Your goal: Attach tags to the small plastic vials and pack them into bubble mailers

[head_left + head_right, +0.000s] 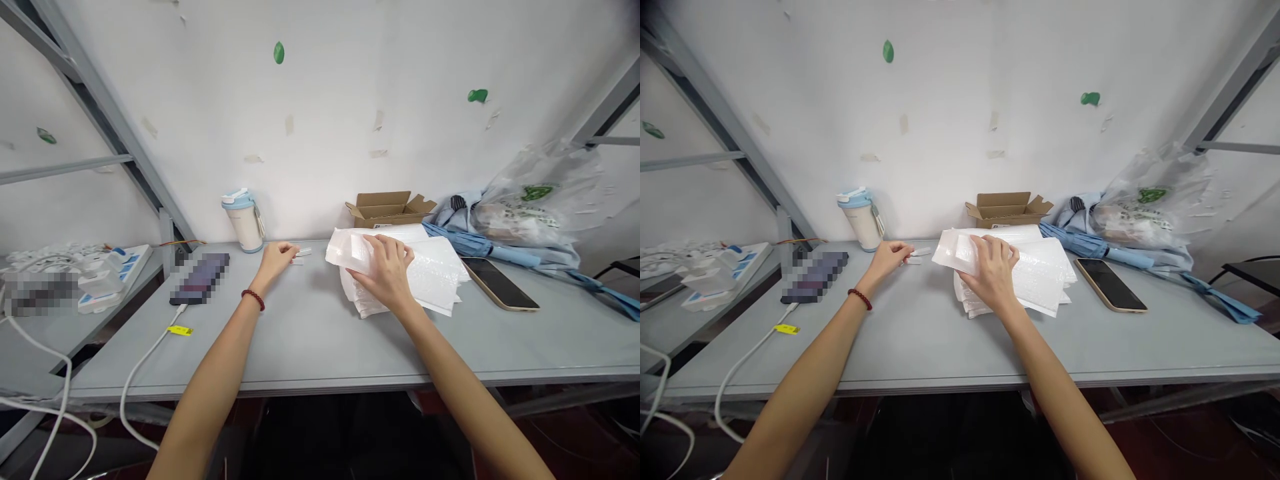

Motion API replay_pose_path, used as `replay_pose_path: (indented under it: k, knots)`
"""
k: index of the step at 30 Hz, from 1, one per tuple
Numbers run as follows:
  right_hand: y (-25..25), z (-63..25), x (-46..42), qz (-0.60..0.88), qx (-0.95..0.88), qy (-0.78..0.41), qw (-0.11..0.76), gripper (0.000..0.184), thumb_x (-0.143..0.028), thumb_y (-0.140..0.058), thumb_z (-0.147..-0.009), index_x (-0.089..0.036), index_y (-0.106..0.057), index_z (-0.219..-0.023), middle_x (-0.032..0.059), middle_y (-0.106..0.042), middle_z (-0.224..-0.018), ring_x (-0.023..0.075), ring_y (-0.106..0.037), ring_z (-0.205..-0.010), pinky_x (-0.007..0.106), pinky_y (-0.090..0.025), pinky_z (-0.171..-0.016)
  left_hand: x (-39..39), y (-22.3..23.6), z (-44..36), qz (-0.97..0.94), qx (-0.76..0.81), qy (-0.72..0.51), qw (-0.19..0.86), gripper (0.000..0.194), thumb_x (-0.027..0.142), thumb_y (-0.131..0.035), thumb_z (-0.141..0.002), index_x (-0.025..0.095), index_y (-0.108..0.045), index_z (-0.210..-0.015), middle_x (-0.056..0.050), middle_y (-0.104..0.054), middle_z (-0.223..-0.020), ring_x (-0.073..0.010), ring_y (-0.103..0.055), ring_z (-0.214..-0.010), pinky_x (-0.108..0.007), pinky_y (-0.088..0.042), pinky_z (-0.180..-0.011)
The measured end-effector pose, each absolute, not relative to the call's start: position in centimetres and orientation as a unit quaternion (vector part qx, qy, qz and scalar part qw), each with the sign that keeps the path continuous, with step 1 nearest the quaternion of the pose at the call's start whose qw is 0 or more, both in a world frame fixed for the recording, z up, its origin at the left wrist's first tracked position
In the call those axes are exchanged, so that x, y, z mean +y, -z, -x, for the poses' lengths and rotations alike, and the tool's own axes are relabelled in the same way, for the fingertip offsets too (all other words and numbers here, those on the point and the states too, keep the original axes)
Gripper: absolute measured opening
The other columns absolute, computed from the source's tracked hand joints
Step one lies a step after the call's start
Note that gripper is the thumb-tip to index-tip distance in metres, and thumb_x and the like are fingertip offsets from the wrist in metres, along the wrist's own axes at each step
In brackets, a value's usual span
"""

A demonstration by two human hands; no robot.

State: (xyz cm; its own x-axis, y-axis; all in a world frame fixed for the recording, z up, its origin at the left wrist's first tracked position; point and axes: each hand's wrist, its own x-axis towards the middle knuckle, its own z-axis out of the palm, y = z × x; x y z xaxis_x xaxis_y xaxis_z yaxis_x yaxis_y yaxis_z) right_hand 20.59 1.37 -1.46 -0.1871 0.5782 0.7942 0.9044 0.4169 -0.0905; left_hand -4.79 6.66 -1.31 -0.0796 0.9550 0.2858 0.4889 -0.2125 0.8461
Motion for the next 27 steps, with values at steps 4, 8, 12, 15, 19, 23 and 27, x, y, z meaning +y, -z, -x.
replay_pose_path:
  k: [4, 8, 12, 15, 19, 23, 27]
  knots:
    - [1.6, -20.6, 1.6, 0.520, -0.731, 0.186, 0.401, 0.060, -0.052, -0.053, -0.078, -0.021, -0.040, -0.128, 0.0124, -0.049, -0.115, 0.0305, -0.040, -0.106, 0.046, -0.026, -0.089, 7.4, 3.0, 6.5, -0.703, 0.601, -0.362, 0.118, 0.017, 0.017, -0.061, -0.061, 0.018, -0.067, -0.077, -0.010, -0.067, -0.091, -0.0257, -0.056, -0.088, -0.033, -0.041, -0.077]
    - [1.8, -20.5, 1.8, 0.518, -0.729, 0.171, 0.413, 0.059, -0.053, -0.053, -0.078, -0.022, -0.041, -0.127, 0.0123, -0.050, -0.115, 0.0306, -0.041, -0.106, 0.047, -0.025, -0.090, 7.4, 3.7, 5.9, -0.722, 0.599, -0.321, 0.128, 0.021, 0.014, -0.062, -0.059, 0.019, -0.067, -0.079, -0.012, -0.067, -0.090, -0.0295, -0.053, -0.098, -0.032, -0.040, -0.078]
    - [1.9, -20.5, 1.8, 0.521, -0.731, 0.170, 0.407, 0.059, -0.053, -0.055, -0.077, -0.021, -0.042, -0.125, 0.0125, -0.051, -0.116, 0.0305, -0.042, -0.107, 0.047, -0.026, -0.090, 7.2, 3.4, 5.7, -0.722, 0.596, -0.315, 0.155, 0.007, 0.023, -0.065, -0.060, 0.019, -0.065, -0.066, -0.005, -0.062, -0.065, -0.0227, -0.056, -0.070, -0.027, -0.037, -0.061]
    - [1.8, -20.5, 1.8, 0.528, -0.730, 0.170, 0.400, 0.057, -0.052, -0.055, -0.077, -0.020, -0.043, -0.123, 0.0123, -0.051, -0.116, 0.0301, -0.042, -0.107, 0.047, -0.026, -0.090, 7.1, 2.9, 6.0, -0.688, 0.591, -0.342, 0.245, 0.015, 0.031, -0.066, -0.062, 0.016, -0.066, -0.061, 0.000, -0.054, -0.051, -0.0144, -0.047, -0.051, -0.025, -0.031, -0.051]
    - [1.7, -20.5, 1.7, 0.523, -0.732, 0.167, 0.403, 0.056, -0.053, -0.054, -0.078, -0.020, -0.044, -0.122, 0.0129, -0.052, -0.116, 0.0302, -0.042, -0.107, 0.048, -0.025, -0.091, 6.9, 1.9, 6.1, -0.569, 0.552, -0.452, 0.409, 0.023, 0.035, -0.071, -0.060, 0.015, -0.068, -0.073, -0.001, -0.058, -0.059, -0.0119, -0.048, -0.053, -0.023, -0.034, -0.049]
    - [1.7, -20.4, 1.6, 0.519, -0.736, 0.177, 0.397, 0.056, -0.052, -0.055, -0.078, -0.019, -0.044, -0.122, 0.0129, -0.051, -0.116, 0.0301, -0.042, -0.107, 0.047, -0.025, -0.091, 6.3, 0.4, 5.4, -0.493, 0.458, -0.551, 0.493, 0.029, 0.035, -0.076, -0.057, 0.016, -0.061, -0.074, 0.001, -0.057, -0.060, -0.0088, -0.050, -0.052, -0.021, -0.038, -0.051]
    - [1.7, -20.2, 1.5, 0.517, -0.740, 0.186, 0.388, 0.054, -0.053, -0.053, -0.079, -0.019, -0.045, -0.121, 0.0132, -0.051, -0.117, 0.0296, -0.042, -0.107, 0.046, -0.024, -0.092, 5.2, -1.0, 3.9, -0.505, 0.385, -0.582, 0.508, 0.029, 0.032, -0.077, -0.060, 0.018, -0.057, -0.075, 0.004, -0.053, -0.055, -0.0079, -0.047, -0.050, -0.020, -0.037, -0.049]
